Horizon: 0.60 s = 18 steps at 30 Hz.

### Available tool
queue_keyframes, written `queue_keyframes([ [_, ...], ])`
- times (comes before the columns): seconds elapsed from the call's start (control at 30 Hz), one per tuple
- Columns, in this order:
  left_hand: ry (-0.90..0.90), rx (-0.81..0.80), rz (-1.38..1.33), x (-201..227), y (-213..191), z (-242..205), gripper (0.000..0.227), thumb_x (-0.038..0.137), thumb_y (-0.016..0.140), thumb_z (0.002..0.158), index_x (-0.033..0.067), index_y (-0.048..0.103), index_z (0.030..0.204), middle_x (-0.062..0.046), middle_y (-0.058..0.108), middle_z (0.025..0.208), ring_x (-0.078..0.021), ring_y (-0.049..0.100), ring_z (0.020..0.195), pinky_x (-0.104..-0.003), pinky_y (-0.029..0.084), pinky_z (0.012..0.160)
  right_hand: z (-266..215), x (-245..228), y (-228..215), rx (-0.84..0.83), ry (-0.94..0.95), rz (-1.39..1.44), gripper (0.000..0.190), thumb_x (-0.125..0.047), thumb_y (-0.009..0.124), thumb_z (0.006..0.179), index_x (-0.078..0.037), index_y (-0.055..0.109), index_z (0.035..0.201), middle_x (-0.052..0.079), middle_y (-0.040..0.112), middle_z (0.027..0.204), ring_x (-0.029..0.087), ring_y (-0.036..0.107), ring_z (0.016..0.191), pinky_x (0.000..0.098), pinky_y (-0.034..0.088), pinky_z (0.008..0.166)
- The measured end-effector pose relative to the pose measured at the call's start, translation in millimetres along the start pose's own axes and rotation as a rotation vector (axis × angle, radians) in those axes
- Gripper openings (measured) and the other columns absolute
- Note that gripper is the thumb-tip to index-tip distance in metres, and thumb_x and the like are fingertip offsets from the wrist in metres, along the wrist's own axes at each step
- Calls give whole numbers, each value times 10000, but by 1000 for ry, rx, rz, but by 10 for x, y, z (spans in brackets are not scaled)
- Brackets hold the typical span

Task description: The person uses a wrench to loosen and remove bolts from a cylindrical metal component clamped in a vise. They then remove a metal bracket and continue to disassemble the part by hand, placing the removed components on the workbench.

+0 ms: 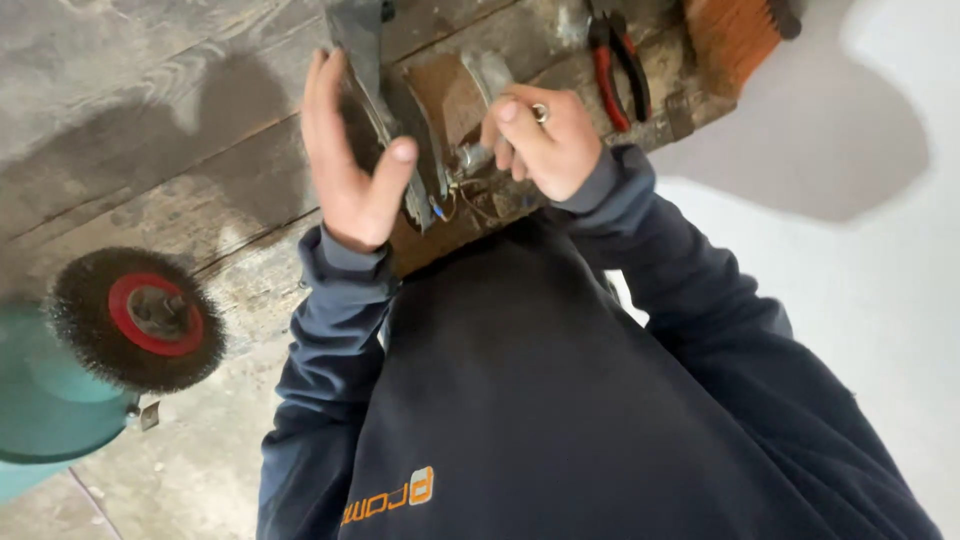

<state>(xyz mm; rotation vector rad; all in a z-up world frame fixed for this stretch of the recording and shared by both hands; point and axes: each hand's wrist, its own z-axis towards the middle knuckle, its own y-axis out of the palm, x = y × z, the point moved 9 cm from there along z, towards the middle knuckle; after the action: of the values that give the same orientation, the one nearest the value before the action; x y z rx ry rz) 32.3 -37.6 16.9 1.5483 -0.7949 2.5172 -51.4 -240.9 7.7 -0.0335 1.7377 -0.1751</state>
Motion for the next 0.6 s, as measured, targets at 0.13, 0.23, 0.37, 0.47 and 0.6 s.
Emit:
queue_keyframes([
  [0.13,14,-5,168,203,-9,91,697,368,745,1084,55,393,1598,-228,365,1666,-368,423,1534,-419,298,1265,-35,-368,163,34,-182,-203,599,-531,455,1135,-11,671,931,32,655,698,91,622,576,251,479,544],
  [0.23,3,-1,131,177,11,71,702,261,755,993,67,419,1578,-234,398,1633,-386,437,1505,-427,333,1288,-2,-431,188,33,-197,-199,613,-549,440,1137,-22,673,929,29,675,737,94,647,586,248,489,517],
  [0.37,34,40,126,167,10,41,676,226,754,1004,82,423,1575,-196,404,1633,-361,434,1507,-405,331,1291,119,-422,218,-2,-153,-288,648,-561,433,1123,-31,677,842,12,584,578,113,607,515,256,454,504],
  [0.47,27,43,126,155,18,30,668,214,758,1002,82,428,1568,-166,428,1622,-348,451,1482,-395,345,1279,211,-310,214,-16,-202,-330,697,-586,394,1140,-43,675,805,5,569,557,106,626,516,250,473,510],
  [0.6,39,52,124,156,26,28,664,191,750,991,78,429,1561,-160,440,1615,-335,471,1447,-382,369,1253,328,-273,206,7,-154,-378,736,-615,356,1115,-58,683,763,18,527,488,112,608,459,258,477,469],
])
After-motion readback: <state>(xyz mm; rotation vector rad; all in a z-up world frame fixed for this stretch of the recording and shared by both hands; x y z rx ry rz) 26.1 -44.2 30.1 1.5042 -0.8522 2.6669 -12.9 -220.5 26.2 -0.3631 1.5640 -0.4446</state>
